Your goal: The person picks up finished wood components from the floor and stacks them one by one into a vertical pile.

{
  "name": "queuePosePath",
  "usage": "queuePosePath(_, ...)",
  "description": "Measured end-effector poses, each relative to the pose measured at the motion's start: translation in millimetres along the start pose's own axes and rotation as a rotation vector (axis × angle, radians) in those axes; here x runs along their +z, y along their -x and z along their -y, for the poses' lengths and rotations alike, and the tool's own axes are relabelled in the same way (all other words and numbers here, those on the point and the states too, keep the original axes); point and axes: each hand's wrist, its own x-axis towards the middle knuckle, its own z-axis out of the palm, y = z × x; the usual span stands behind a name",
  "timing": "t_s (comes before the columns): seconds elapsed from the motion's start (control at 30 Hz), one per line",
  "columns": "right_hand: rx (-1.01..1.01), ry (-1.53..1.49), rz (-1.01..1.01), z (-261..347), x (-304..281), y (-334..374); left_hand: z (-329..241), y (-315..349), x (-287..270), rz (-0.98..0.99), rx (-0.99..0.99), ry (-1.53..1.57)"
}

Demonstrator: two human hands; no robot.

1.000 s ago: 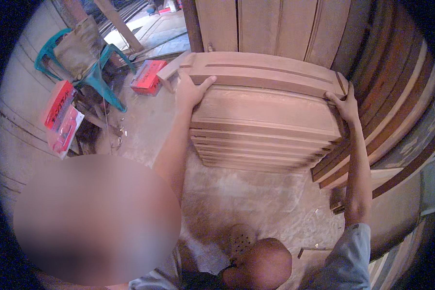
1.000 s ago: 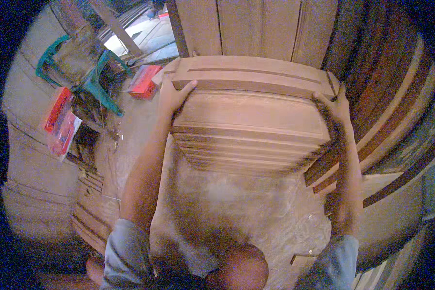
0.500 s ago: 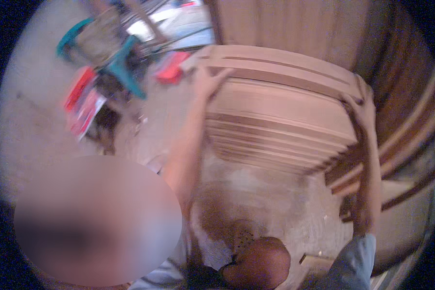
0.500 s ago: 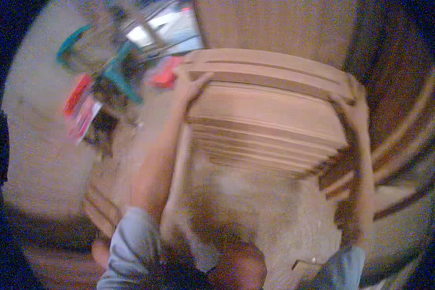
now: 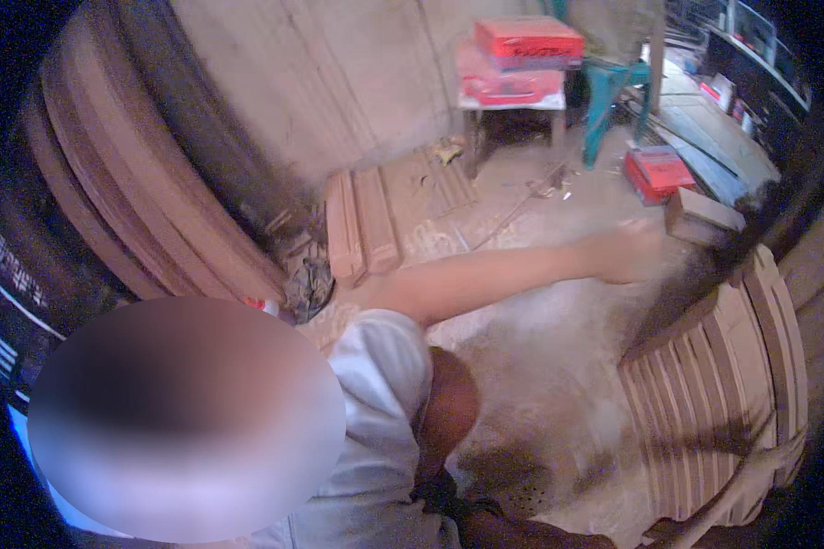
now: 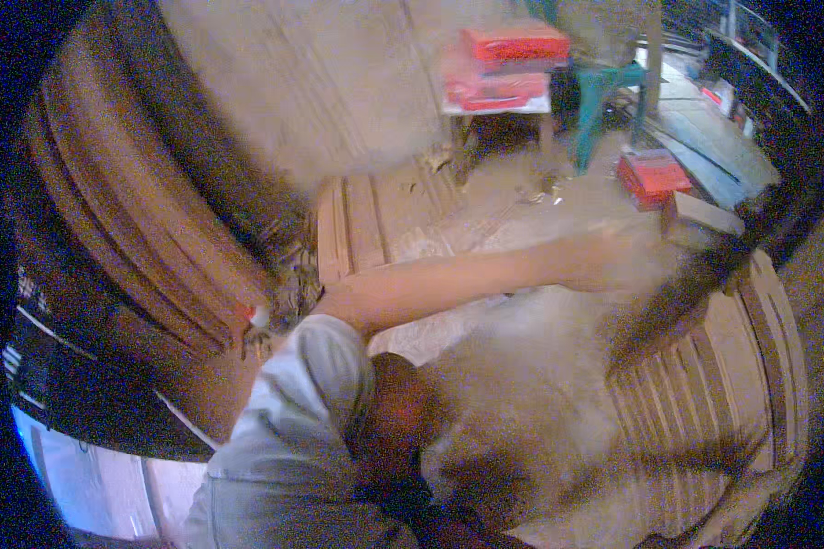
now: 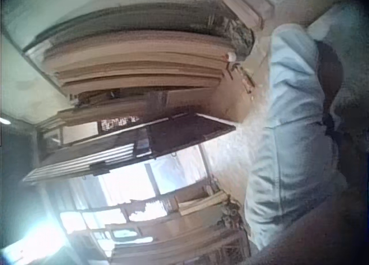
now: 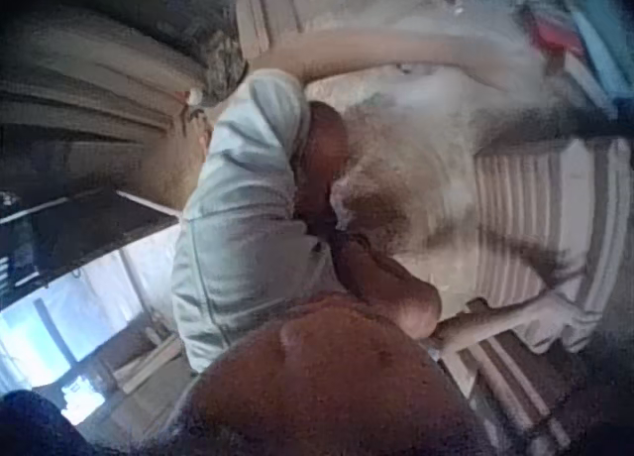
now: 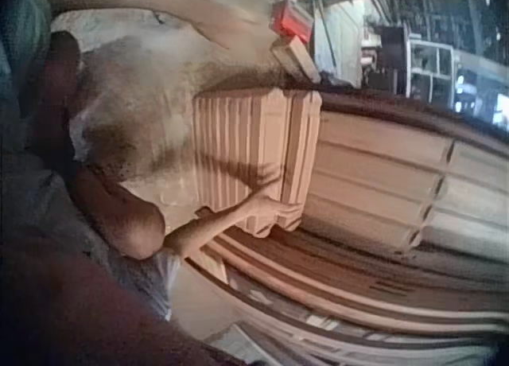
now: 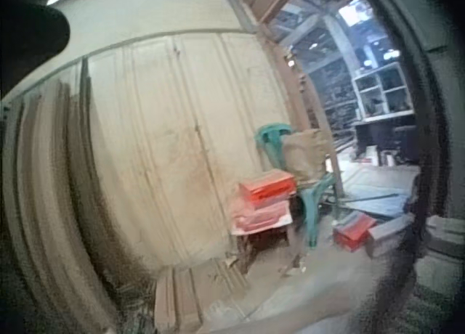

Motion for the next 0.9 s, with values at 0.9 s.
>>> queuePosePath(0.9,-0.45,-0.497,1.064,492,-42,-45,72,570,-171,0.282,-1.439,-0.354)
